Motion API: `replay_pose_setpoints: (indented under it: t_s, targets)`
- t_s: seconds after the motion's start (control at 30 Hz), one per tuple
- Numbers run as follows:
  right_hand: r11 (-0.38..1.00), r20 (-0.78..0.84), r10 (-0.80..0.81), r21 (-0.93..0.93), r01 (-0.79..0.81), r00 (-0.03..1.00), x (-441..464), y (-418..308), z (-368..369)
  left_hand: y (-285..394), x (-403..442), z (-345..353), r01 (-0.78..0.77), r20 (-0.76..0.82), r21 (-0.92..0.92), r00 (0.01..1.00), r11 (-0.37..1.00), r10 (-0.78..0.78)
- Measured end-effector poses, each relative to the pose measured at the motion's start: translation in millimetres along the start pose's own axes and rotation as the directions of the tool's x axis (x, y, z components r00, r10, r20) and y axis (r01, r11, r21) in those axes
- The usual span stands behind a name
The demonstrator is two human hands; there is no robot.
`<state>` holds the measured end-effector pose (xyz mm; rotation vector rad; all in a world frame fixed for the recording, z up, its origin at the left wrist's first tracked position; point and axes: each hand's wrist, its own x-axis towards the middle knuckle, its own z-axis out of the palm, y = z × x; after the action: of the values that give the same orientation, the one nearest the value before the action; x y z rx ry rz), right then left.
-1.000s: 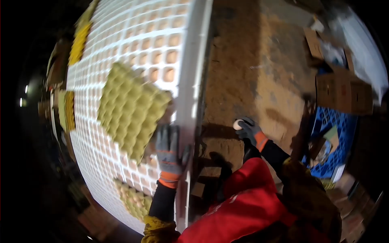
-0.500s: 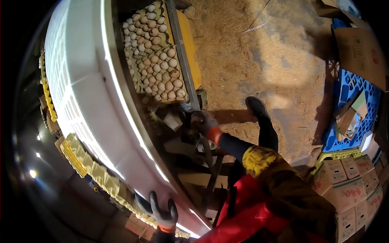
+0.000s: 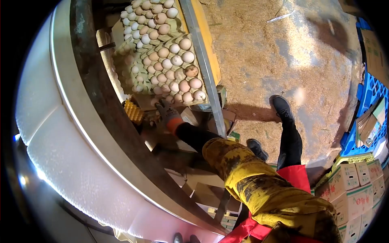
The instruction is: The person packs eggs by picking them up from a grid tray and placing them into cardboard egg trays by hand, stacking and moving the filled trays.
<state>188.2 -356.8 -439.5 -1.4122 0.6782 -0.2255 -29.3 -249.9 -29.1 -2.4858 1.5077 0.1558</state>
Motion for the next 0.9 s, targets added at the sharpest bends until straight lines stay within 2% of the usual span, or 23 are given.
replay_pose_setpoints:
  t_s: [0.03,0.13,0.23,0.3,0.33,0.37,0.4,0.43,0.47,0.5,0.53,0.57,0.6,0.67,0.73,0.77,0.8,0.83,0.87,0.9]
  targets:
    - [1.0,-0.014,0.007,0.014,-0.007,1.0,4.0,-2.4,2.5,-1.3,-2.8,-0.5,-0.02,0.006,0.012,1.0,1.0,0.02]
    - [0.993,0.159,0.104,0.033,-0.111,0.982,12.8,-8.6,-2.4,-3.7,-13.4,0.8,-0.072,0.017,0.035,0.997,0.997,0.072]
    - [0.995,-0.039,-0.074,0.057,0.076,0.996,-38.1,3.4,13.7,-7.2,-28.6,1.0,-0.129,0.021,0.062,0.992,0.99,0.127]
    - [0.986,-0.018,-0.054,0.16,0.056,0.998,-100.3,-7.7,-19.1,-9.0,-36.9,3.2,-0.172,0.008,0.084,0.985,0.981,0.172]
    - [0.965,0.135,0.114,0.219,-0.142,0.984,-132.1,-29.6,-57.8,-8.0,-37.7,7.9,-0.179,0.002,0.086,0.984,0.98,0.179]
    - [0.949,0.144,0.208,0.212,-0.236,0.967,-162.0,-38.5,-81.3,-8.2,-28.0,9.8,-0.113,-0.023,0.0,0.993,0.994,0.113]
    - [0.951,0.137,0.251,0.152,-0.271,0.958,-187.1,-47.1,-101.7,-8.3,-17.2,11.4,-0.045,-0.045,-0.09,0.998,0.995,0.041]
    - [0.935,0.105,0.255,0.227,-0.272,0.961,-214.7,-57.1,-122.2,-7.6,-7.8,10.5,0.029,-0.057,-0.181,0.998,0.983,-0.04]
    - [0.879,0.137,0.341,0.306,-0.367,0.93,-243.9,-56.3,-136.2,-5.0,-1.6,8.4,0.11,-0.066,-0.269,0.989,0.957,-0.132]
    - [0.796,0.156,0.347,0.473,-0.379,0.925,-252.6,-112.3,-184.4,-5.6,6.1,7.6,0.091,-0.083,-0.296,0.989,0.951,-0.121]
    - [0.944,-0.022,0.223,0.254,-0.211,0.974,-271.6,-87.6,-182.6,-5.4,14.5,6.0,0.088,-0.098,-0.315,0.987,0.945,-0.124]
    - [0.915,0.041,0.323,0.243,-0.323,0.946,-274.3,-144.4,-221.1,-2.9,24.9,1.0,0.074,-0.134,-0.314,0.983,0.946,-0.122]
    - [0.967,-0.051,0.175,0.198,-0.162,0.983,-277.5,-167.5,-236.3,-3.9,30.9,-7.6,0.065,-0.172,-0.305,0.977,0.95,-0.123]
    - [0.901,0.005,0.206,0.389,-0.192,0.979,-276.9,-223.4,-266.0,-5.2,34.9,-23.9,0.064,-0.23,-0.392,0.959,0.918,-0.165]
    - [0.914,0.02,-0.166,0.378,0.146,0.986,-273.6,-270.5,-272.4,-5.2,22.6,-32.0,0.007,-0.305,-0.439,0.939,0.898,-0.156]
    - [0.938,0.062,-0.179,0.313,0.151,0.982,-272.2,-308.4,-266.4,-0.8,8.7,-38.5,-0.021,-0.401,-0.455,0.897,0.89,-0.184]
    - [0.956,0.093,-0.192,0.243,0.165,0.977,-264.9,-343.4,-254.1,3.3,-5.1,-58.3,0.021,-0.38,-0.519,0.89,0.855,-0.252]
    - [0.9,0.178,-0.433,0.033,0.434,0.884,-251.2,-363.2,-240.9,3.9,-23.3,-67.2,0.047,-0.406,-0.555,0.856,0.831,-0.319]
    - [0.895,0.241,-0.446,0.098,0.436,0.862,-240.9,-376.9,-222.3,3.0,-46.2,-75.0,0.072,-0.424,-0.59,0.82,0.804,-0.384]
    - [0.856,0.274,-0.476,-0.072,0.511,0.836,-226.9,-393.0,-199.1,-1.5,-72.8,-82.9,0.161,-0.417,-0.589,0.779,0.792,-0.469]
